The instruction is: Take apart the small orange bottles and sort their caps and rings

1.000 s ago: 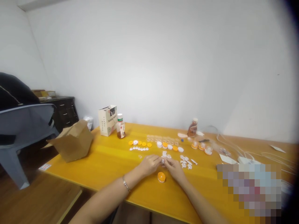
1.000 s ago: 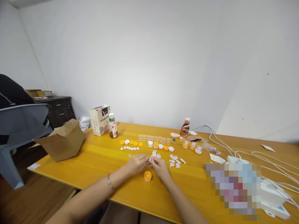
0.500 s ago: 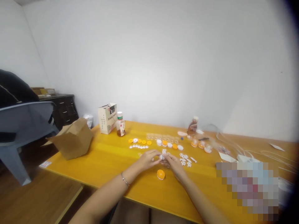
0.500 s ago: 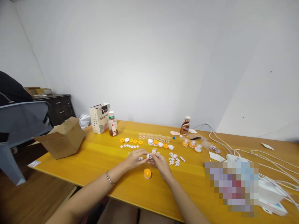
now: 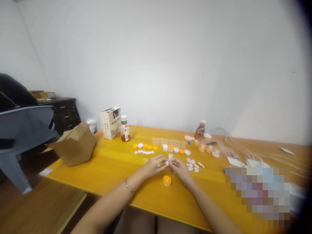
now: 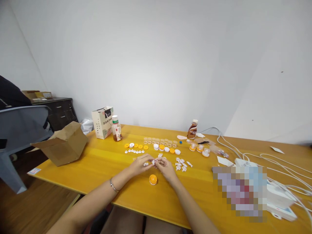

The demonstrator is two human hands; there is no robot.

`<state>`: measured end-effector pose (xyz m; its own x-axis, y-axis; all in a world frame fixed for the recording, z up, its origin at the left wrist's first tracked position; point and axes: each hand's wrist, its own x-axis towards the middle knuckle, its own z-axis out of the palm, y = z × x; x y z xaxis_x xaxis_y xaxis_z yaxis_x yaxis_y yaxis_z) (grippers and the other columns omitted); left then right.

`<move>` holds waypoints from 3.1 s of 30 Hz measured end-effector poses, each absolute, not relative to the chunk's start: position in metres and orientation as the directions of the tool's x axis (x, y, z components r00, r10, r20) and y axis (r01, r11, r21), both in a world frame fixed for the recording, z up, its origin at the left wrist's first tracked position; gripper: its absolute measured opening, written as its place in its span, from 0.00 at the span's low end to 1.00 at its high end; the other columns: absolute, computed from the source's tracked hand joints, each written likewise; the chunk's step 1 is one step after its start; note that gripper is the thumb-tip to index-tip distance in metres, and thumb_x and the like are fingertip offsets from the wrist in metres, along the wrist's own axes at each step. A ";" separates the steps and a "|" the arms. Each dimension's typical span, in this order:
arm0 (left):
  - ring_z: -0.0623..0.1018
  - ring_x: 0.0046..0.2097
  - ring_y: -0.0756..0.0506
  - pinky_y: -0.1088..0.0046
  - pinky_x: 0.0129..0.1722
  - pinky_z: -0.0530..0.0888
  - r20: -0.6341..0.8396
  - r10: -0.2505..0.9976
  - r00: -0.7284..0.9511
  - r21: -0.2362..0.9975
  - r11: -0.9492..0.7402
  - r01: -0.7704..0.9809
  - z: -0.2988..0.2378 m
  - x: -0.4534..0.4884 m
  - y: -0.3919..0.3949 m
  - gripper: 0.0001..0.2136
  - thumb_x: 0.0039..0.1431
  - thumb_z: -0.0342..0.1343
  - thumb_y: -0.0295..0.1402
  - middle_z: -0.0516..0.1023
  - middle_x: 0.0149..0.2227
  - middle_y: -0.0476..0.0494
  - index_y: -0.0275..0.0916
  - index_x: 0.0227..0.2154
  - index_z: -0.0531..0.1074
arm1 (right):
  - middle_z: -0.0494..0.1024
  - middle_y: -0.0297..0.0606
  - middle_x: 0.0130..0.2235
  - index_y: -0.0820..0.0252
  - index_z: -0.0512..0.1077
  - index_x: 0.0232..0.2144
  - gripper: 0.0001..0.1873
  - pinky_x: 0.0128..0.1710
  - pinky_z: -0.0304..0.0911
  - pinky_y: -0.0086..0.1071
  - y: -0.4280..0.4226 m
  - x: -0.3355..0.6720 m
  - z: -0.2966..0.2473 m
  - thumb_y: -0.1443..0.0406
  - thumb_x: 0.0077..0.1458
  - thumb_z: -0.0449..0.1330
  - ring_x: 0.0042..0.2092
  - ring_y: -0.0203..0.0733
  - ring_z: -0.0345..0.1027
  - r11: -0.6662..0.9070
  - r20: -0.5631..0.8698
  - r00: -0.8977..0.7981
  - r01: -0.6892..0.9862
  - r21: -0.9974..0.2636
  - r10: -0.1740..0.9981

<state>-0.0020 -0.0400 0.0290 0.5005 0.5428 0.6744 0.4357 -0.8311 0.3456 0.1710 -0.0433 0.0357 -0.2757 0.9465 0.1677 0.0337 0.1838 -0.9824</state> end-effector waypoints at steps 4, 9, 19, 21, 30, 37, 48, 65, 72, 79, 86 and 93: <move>0.73 0.38 0.49 0.75 0.39 0.71 0.691 0.515 0.507 0.274 -0.836 0.476 0.026 0.000 -0.040 0.08 0.58 0.48 0.32 0.73 0.36 0.43 0.36 0.39 0.66 | 0.74 0.34 0.22 0.59 0.70 0.26 0.14 0.24 0.60 0.27 -0.042 0.171 0.034 0.54 0.43 0.60 0.27 0.38 0.68 0.239 0.213 -0.226 0.096 -0.966 0.951; 0.74 0.37 0.50 0.76 0.38 0.71 0.709 0.509 0.488 0.242 -0.825 0.510 0.026 0.005 -0.042 0.08 0.59 0.46 0.33 0.74 0.34 0.43 0.36 0.38 0.66 | 0.74 0.34 0.22 0.59 0.69 0.24 0.15 0.26 0.62 0.29 -0.040 0.170 0.030 0.52 0.45 0.57 0.26 0.39 0.68 0.327 0.302 -0.192 0.111 -0.939 0.934; 0.73 0.37 0.50 0.77 0.38 0.71 0.704 0.511 0.494 0.251 -0.829 0.500 0.029 0.005 -0.044 0.07 0.59 0.46 0.31 0.73 0.34 0.44 0.36 0.37 0.66 | 0.75 0.38 0.26 0.60 0.70 0.25 0.15 0.32 0.65 0.32 -0.044 0.170 0.032 0.53 0.49 0.55 0.29 0.41 0.68 0.529 0.499 -0.178 0.253 -0.810 0.848; 0.73 0.37 0.50 0.76 0.38 0.71 0.697 0.514 0.500 0.253 -0.829 0.499 0.029 0.005 -0.044 0.07 0.59 0.46 0.31 0.73 0.34 0.44 0.37 0.37 0.66 | 0.74 0.37 0.24 0.60 0.70 0.25 0.16 0.30 0.64 0.31 -0.044 0.168 0.031 0.53 0.48 0.55 0.28 0.40 0.67 0.500 0.471 -0.170 0.238 -0.833 0.866; 0.73 0.35 0.50 0.76 0.35 0.71 0.731 0.508 0.456 0.238 -0.816 0.528 0.029 -0.002 -0.043 0.07 0.58 0.47 0.31 0.73 0.33 0.43 0.36 0.37 0.66 | 0.73 0.35 0.24 0.59 0.66 0.27 0.16 0.28 0.64 0.32 -0.027 0.187 0.025 0.52 0.48 0.54 0.28 0.41 0.68 0.428 0.463 0.116 0.237 -0.872 0.879; 0.73 0.36 0.49 0.74 0.37 0.71 0.733 0.559 0.387 0.310 -0.781 0.542 0.030 -0.007 -0.035 0.08 0.58 0.47 0.32 0.72 0.34 0.43 0.37 0.39 0.66 | 0.75 0.40 0.31 0.58 0.73 0.29 0.15 0.36 0.62 0.38 -0.011 0.191 0.005 0.56 0.51 0.52 0.34 0.44 0.67 0.540 0.557 -0.173 0.583 -0.607 0.813; 0.72 0.37 0.50 0.75 0.39 0.70 0.704 0.579 0.411 0.321 -0.776 0.543 0.032 -0.006 -0.038 0.08 0.58 0.47 0.31 0.72 0.34 0.44 0.36 0.39 0.67 | 0.72 0.43 0.32 0.59 0.75 0.32 0.12 0.38 0.61 0.40 0.001 0.195 -0.010 0.63 0.50 0.52 0.35 0.46 0.65 0.540 0.579 -0.213 0.692 -0.479 0.787; 0.73 0.37 0.50 0.75 0.38 0.70 0.623 0.568 0.538 0.321 -0.813 0.486 0.027 -0.004 -0.040 0.11 0.61 0.44 0.31 0.73 0.35 0.42 0.37 0.41 0.69 | 0.75 0.38 0.35 0.56 0.69 0.34 0.10 0.40 0.65 0.37 -0.044 0.178 0.030 0.60 0.53 0.52 0.37 0.42 0.69 0.639 0.547 -0.331 0.357 -0.681 0.769; 0.72 0.35 0.50 0.76 0.36 0.69 0.589 0.680 0.437 0.391 -0.712 0.583 0.025 -0.002 -0.038 0.12 0.60 0.45 0.36 0.73 0.32 0.44 0.36 0.37 0.70 | 0.77 0.38 0.34 0.55 0.72 0.33 0.10 0.40 0.66 0.38 -0.048 0.174 0.031 0.59 0.52 0.54 0.36 0.43 0.70 0.649 0.577 -0.299 0.290 -0.704 0.760; 0.70 0.28 0.51 0.78 0.30 0.66 0.535 0.751 0.386 0.376 -0.622 0.687 0.025 0.000 -0.038 0.12 0.60 0.46 0.35 0.72 0.26 0.47 0.36 0.28 0.72 | 0.76 0.38 0.36 0.55 0.73 0.34 0.11 0.41 0.66 0.38 -0.047 0.176 0.033 0.58 0.52 0.53 0.37 0.43 0.69 0.647 0.555 -0.339 0.312 -0.696 0.760; 0.68 0.27 0.52 0.79 0.29 0.64 0.534 0.750 0.391 0.391 -0.629 0.672 0.029 -0.001 -0.041 0.13 0.59 0.45 0.30 0.71 0.23 0.48 0.35 0.24 0.72 | 0.77 0.37 0.36 0.53 0.74 0.34 0.11 0.41 0.65 0.38 -0.046 0.176 0.035 0.59 0.51 0.54 0.38 0.44 0.69 0.636 0.539 -0.356 0.269 -0.723 0.763; 0.68 0.25 0.52 0.79 0.27 0.63 0.509 0.761 0.401 0.403 -0.623 0.670 0.027 -0.001 -0.040 0.15 0.59 0.45 0.30 0.70 0.21 0.48 0.35 0.21 0.71 | 0.78 0.36 0.34 0.53 0.75 0.31 0.10 0.41 0.65 0.38 -0.042 0.176 0.028 0.60 0.50 0.55 0.37 0.43 0.70 0.609 0.524 -0.325 0.273 -0.745 0.787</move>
<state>-0.0010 -0.0401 0.0266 0.4013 0.7613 0.5093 0.6703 -0.6231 0.4032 0.1760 -0.0419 0.0284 -0.3252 0.7872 0.5240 0.2725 0.6086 -0.7452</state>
